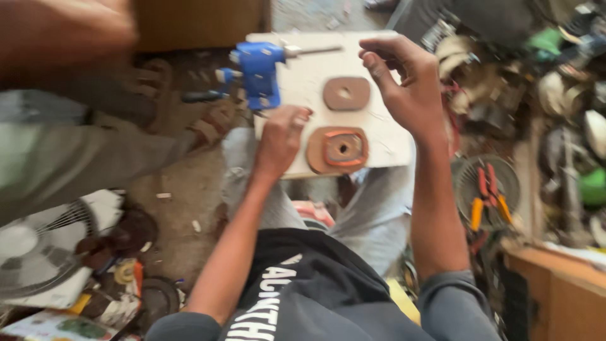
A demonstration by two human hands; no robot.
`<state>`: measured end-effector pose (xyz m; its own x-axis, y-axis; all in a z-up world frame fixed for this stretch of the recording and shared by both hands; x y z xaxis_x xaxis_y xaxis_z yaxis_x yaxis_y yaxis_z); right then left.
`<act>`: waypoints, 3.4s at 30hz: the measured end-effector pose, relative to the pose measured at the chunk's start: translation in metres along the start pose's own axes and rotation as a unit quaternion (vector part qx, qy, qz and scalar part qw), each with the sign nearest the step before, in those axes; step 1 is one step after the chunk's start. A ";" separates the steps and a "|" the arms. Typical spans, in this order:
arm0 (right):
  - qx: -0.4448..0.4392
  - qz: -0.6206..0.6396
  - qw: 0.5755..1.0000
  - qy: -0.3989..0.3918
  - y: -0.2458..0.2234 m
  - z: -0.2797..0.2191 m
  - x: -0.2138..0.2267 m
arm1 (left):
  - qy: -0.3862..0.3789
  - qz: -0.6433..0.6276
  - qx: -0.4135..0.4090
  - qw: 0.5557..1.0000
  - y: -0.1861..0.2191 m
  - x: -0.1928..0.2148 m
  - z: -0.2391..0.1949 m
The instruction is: The person uses a bench vise to hold a wooden bobbin and winds copper wire around it by hand. They then remove the bobbin, place it on the table, and continue to adjust and tighten the wound wire with their fingers.
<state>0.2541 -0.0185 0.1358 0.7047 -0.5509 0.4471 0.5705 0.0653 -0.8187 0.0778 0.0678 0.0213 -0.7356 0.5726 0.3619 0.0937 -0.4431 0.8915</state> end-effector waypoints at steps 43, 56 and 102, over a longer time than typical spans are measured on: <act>-0.107 -0.271 0.950 -0.112 0.086 -0.099 0.010 | -0.019 0.052 -0.051 0.997 0.017 -0.009 -0.006; -0.046 -0.159 0.986 -0.008 0.016 -0.129 0.043 | -0.099 0.110 -0.108 0.983 0.077 -0.005 -0.037; 0.033 -0.125 0.974 -0.185 -0.003 -0.077 -0.032 | -0.110 0.045 -0.077 0.990 0.090 -0.021 -0.037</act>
<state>0.1973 -0.0647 0.0959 0.6377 -0.2197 0.7383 0.7605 0.0272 -0.6488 0.0770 -0.0099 0.0832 -0.5629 0.6547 0.5044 0.0367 -0.5900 0.8066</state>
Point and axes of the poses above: each hand's wrist, its own z-axis towards the middle knuckle, its own x-axis out of the back of the hand, y = z × x, the point moved 10 cm from there along z, towards the middle knuckle, and after that the axes turned 2 degrees about y, right-handed, at the moved point
